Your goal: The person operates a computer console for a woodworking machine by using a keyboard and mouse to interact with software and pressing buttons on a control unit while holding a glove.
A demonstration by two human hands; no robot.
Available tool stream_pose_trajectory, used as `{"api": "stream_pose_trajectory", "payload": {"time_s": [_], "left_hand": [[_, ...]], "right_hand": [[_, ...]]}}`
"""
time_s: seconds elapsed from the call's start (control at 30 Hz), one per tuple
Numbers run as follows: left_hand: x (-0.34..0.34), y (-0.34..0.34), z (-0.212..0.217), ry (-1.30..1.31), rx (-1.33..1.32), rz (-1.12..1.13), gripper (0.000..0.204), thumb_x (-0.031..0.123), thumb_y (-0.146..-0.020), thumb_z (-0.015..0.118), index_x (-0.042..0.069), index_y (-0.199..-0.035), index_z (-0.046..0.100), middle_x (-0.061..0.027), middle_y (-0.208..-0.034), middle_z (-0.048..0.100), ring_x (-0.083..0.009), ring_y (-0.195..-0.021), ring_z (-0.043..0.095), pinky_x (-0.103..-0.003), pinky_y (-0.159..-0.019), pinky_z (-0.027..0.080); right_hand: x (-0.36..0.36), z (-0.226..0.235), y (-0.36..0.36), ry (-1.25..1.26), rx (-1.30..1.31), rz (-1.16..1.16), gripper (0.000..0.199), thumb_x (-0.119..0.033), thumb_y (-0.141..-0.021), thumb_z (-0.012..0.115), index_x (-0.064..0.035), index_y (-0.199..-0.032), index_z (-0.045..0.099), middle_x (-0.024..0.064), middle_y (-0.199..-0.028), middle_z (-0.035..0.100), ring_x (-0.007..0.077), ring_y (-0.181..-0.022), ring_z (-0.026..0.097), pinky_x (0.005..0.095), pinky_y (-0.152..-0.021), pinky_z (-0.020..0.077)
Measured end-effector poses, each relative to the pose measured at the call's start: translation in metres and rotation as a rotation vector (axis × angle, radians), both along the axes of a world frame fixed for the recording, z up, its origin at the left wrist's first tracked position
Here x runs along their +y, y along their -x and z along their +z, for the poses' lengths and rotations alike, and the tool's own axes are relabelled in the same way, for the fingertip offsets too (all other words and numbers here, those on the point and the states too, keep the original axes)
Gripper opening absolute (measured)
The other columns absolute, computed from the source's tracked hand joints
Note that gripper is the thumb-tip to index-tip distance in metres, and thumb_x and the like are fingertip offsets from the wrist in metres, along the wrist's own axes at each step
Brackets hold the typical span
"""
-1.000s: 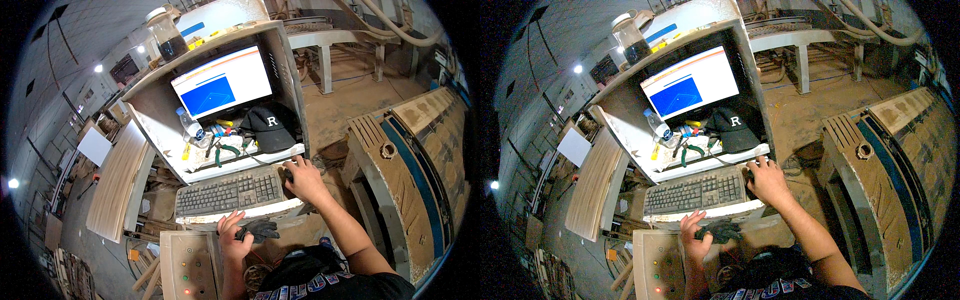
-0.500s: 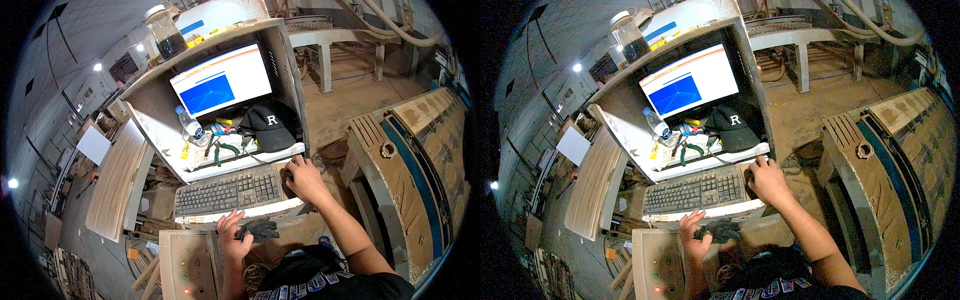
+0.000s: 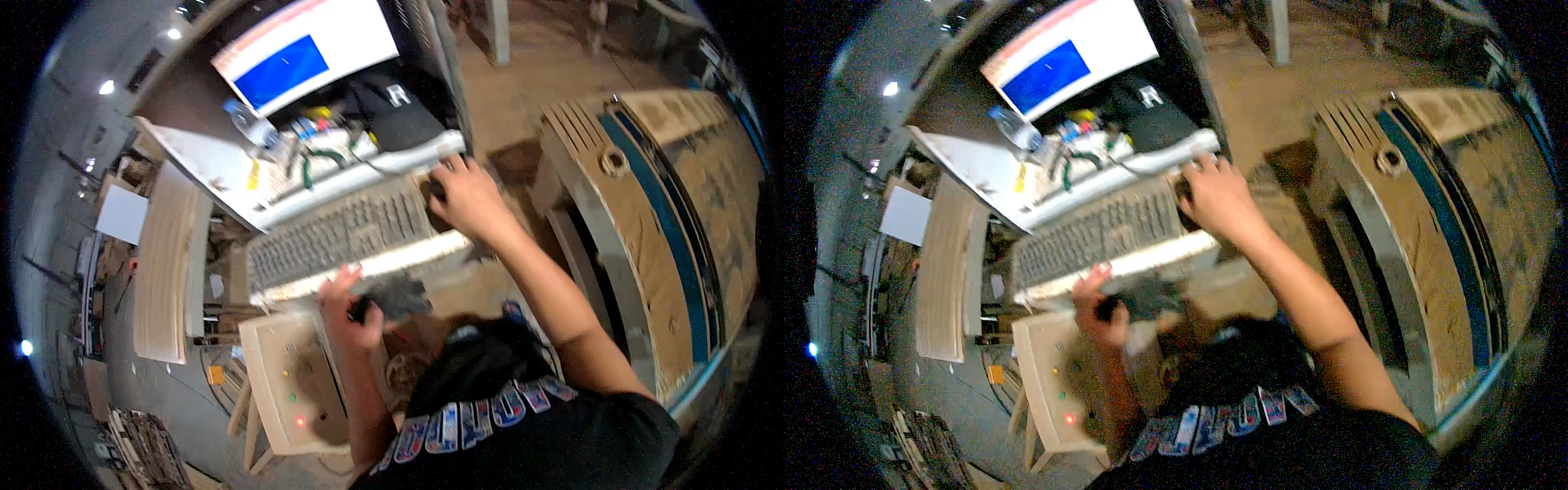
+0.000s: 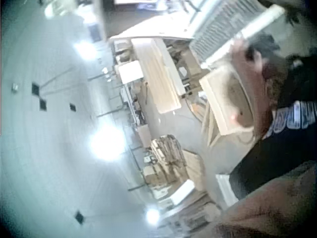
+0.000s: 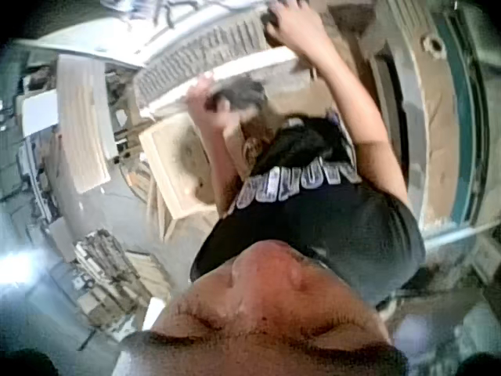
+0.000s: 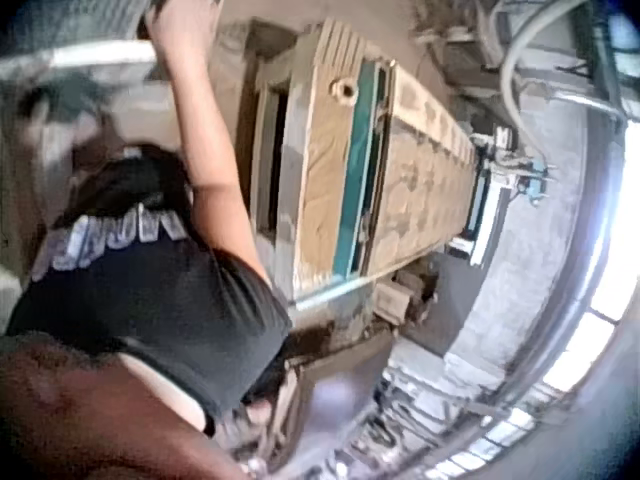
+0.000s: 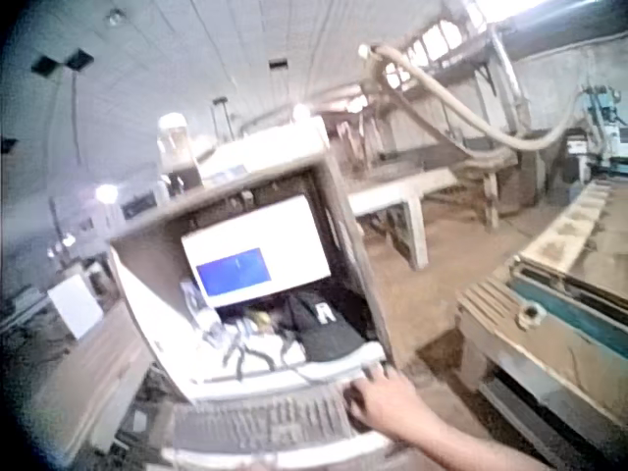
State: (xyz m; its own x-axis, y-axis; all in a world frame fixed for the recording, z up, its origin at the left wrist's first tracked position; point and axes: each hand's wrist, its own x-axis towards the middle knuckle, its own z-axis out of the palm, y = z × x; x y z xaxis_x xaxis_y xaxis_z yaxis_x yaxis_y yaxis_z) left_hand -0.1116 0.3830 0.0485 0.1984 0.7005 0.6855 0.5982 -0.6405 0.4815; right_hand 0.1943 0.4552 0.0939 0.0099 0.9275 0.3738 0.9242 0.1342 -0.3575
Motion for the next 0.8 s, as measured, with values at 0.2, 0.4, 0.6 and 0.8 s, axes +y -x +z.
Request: {"api": "stream_pose_trajectory", "payload": {"time_s": [0.2, 0.4, 0.6, 0.8], "left_hand": [[0.007, -0.008, 0.018, 0.09, -0.046, -0.036, 0.019, -0.003, -0.072, 0.064, 0.005, -0.086, 0.054, -0.0121, -0.136, 0.076, -0.0385, -0.142, 0.062, -0.062, -0.126, 0.027], [0.004, -0.007, 0.013, 0.114, -0.056, -0.068, 0.022, -0.002, -0.074, 0.065, 0.007, -0.078, 0.046, -0.0171, -0.135, 0.076, -0.0418, -0.143, 0.061, -0.061, -0.128, 0.024], [0.002, 0.0, 0.003, 0.035, -0.029, -0.067, 0.022, 0.001, -0.075, 0.066, 0.006, -0.085, 0.047, -0.0185, -0.137, 0.075, -0.0445, -0.143, 0.06, -0.063, -0.126, 0.027], [-0.004, -0.004, 0.013, 0.059, -0.005, -0.061, 0.021, 0.004, -0.075, 0.069, 0.006, -0.083, 0.05, -0.0165, -0.138, 0.074, -0.0419, -0.142, 0.061, -0.063, -0.126, 0.029]], "right_hand": [[0.015, -0.003, 0.003, -0.005, -0.006, -0.019, 0.047, -0.031, -0.092, 0.075, -0.0093, -0.134, 0.07, 0.0189, -0.13, 0.064, 0.0408, -0.119, 0.064, 0.0533, -0.102, 0.0551], [0.008, -0.007, 0.0, -0.003, -0.052, -0.02, 0.047, -0.031, -0.089, 0.078, -0.0075, -0.129, 0.071, 0.02, -0.133, 0.064, 0.0418, -0.122, 0.063, 0.0545, -0.102, 0.0554], [0.001, -0.009, 0.004, -0.05, -0.026, -0.016, 0.038, -0.028, -0.091, 0.074, -0.009, -0.125, 0.072, 0.0195, -0.131, 0.064, 0.0427, -0.12, 0.063, 0.0549, -0.102, 0.0545], [-0.003, -0.003, 0.003, -0.008, -0.013, 0.01, 0.038, -0.03, -0.091, 0.073, -0.0089, -0.123, 0.072, 0.0186, -0.135, 0.064, 0.0412, -0.12, 0.063, 0.0533, -0.101, 0.0561]]}}
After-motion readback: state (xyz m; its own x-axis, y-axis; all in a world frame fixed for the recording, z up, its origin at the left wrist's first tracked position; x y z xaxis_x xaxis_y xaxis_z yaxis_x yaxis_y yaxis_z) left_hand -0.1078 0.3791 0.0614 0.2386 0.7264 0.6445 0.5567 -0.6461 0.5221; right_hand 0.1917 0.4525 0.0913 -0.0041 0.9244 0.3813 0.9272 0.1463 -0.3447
